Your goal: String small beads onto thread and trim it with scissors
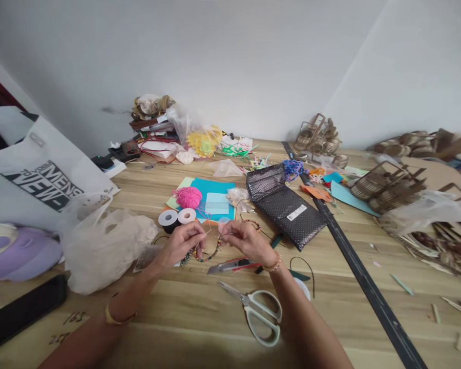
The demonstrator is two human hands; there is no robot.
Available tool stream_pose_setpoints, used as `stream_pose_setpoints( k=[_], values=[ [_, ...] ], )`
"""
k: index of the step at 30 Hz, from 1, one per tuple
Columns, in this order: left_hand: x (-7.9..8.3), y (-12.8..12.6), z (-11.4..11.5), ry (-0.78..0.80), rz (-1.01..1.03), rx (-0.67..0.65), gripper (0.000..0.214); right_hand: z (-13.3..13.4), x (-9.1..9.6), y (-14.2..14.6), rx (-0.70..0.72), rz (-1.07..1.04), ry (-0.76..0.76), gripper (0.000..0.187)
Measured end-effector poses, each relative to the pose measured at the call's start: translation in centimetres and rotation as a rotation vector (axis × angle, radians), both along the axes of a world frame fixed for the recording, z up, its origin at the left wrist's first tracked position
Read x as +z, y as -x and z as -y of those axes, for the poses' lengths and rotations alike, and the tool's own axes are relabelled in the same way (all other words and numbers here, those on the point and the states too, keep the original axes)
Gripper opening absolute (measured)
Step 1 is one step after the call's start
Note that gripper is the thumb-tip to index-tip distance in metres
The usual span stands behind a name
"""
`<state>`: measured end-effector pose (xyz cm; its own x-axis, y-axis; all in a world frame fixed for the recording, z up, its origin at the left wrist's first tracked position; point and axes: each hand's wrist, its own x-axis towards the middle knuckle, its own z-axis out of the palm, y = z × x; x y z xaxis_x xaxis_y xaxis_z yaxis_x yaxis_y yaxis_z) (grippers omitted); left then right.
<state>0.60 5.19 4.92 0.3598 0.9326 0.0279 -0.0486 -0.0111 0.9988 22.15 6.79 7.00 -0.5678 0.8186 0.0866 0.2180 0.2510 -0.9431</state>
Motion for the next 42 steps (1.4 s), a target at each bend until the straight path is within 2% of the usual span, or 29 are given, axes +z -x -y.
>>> stream_pose_setpoints(
  k=[3, 5, 8, 16, 23, 29, 35, 42],
  values=[
    [0.7, -0.3, 0.3, 0.020, -0.046, -0.013, 0.026, 0.2, 0.3, 0.2, 0.060, 0.098, -0.140, 0.019],
    [0.9, -0.4, 0.3, 0.042, -0.064, -0.021, 0.027, 0.4, 0.5, 0.4, 0.060, 0.116, -0.182, 0.016],
    [0.7, -0.5, 0.2, 0.040, -0.069, -0.021, 0.028, 0.6, 0.4, 0.7, 0.043, 0.117, -0.171, 0.015],
    [0.2, -1.0, 0.5, 0.040, -0.129, -0.020, 0.025, 0.2, -1.2, 1.0, 0.033, 0.138, -0.072, 0.018],
    [0.5, -0.8, 0.5, -0.068, -0.245, 0.016, 0.014, 0.1, -1.3, 0.9, 0.064, 0.195, -0.128, 0.019],
    [-0.2, -0.8, 0.5, -0.021, -0.264, -0.005, 0.016, 0.3, -1.0, 0.9, 0.076, 0.243, -0.187, 0.016],
    [-0.4, -0.9, 0.5, -0.082, -0.263, 0.014, 0.014, 0.7, -0.4, 1.2, 0.084, 0.272, -0.266, 0.019],
    [-0.9, -0.9, 0.5, 0.037, -0.186, -0.028, 0.016, 0.9, -0.3, 1.4, 0.054, 0.274, -0.306, 0.020]
  ],
)
